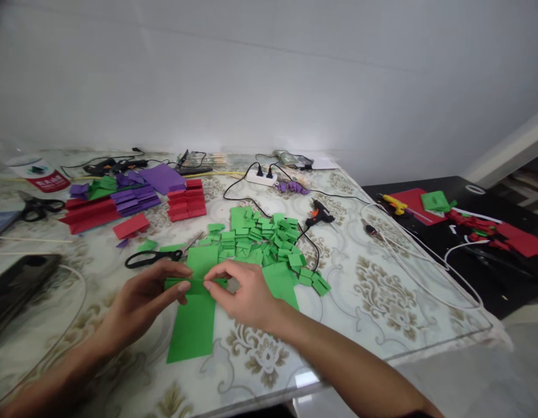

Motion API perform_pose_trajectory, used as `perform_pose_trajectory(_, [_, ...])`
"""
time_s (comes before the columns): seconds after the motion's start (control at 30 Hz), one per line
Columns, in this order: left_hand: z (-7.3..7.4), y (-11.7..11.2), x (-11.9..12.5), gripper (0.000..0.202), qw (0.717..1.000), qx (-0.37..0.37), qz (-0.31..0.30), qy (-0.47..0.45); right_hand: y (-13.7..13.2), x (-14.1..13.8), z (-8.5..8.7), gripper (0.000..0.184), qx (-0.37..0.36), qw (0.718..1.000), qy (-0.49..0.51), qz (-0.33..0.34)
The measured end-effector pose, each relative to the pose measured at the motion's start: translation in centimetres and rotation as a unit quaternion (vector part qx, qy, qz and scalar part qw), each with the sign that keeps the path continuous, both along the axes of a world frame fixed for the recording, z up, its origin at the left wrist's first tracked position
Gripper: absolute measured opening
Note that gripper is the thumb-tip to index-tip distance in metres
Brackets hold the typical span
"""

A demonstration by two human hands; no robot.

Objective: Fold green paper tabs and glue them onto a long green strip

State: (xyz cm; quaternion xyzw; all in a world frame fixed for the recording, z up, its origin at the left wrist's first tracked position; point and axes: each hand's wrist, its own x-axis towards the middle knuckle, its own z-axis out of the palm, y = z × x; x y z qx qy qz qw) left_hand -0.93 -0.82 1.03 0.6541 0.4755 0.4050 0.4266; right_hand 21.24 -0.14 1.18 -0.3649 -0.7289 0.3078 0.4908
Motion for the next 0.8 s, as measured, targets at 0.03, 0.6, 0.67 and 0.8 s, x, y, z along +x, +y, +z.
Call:
perform_pose_trajectory(0.03, [-0.1,-0.1,0.2,0.018,1.0,-0.002,0.003,0.003,0.0,0.0,0.0,0.002,0.003,1.0,0.0,0.003])
perform_pose_trajectory(0.6, [1.5,-0.2,-0.5,0.008,0.988,0.12,0.068,0.072,1.1,0.5,0.1,0.017,-0.068,0.996,0.058,0.03])
perform_pose_trajectory(0.67, [1.3,-0.3,-0.6,0.008,0.986,0.125,0.073,0.077,1.2,0.5,0.0,0.019,-0.081,0.993,0.077,0.031])
perform_pose_trajectory(0.8, [1.2,-0.4,-0.6,0.009,0.985,0.133,0.079,0.077,1.0,0.4,0.2,0.021,-0.098,0.991,0.089,0.018])
